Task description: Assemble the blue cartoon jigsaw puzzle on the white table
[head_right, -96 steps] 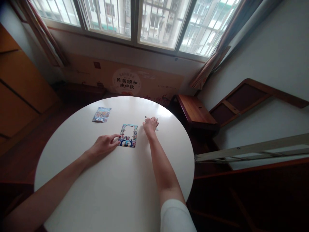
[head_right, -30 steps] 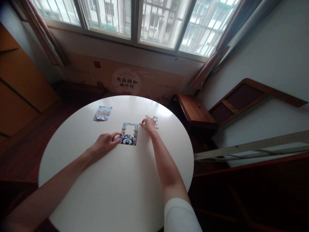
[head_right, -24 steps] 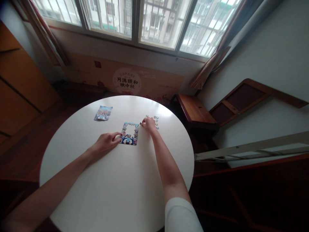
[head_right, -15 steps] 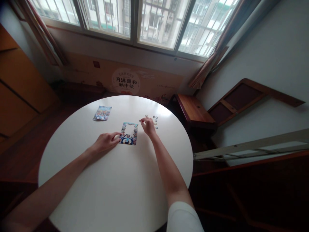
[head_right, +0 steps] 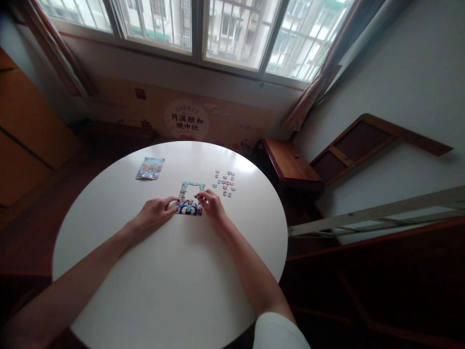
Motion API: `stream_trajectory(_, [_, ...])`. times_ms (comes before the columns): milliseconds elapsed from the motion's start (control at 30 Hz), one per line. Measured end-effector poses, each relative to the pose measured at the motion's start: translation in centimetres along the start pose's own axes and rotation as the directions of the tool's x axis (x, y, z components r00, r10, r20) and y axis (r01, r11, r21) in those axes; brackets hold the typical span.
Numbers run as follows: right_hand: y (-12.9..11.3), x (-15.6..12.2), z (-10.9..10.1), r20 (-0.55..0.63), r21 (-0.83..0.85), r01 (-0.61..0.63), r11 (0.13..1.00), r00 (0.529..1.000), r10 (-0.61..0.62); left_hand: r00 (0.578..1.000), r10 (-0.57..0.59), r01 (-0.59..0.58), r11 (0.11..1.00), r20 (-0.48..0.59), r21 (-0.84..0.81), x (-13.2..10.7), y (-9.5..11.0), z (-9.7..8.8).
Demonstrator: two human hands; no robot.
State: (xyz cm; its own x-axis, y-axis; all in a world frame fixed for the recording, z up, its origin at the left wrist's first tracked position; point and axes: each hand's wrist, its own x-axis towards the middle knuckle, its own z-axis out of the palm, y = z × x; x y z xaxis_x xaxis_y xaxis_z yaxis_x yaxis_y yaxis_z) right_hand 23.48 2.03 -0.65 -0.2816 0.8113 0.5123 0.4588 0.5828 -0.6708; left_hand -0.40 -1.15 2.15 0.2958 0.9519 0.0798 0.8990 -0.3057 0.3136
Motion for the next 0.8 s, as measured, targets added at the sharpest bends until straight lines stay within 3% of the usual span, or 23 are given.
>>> stream_trajectory(800, [-0.04, -0.57, 0.64, 0.104, -0.128, 0.022, 0.991, 0.995, -0.009, 1.000, -0.014, 0.014, 1.000, 0.023, 0.020, -0.08, 0.20, -0.26])
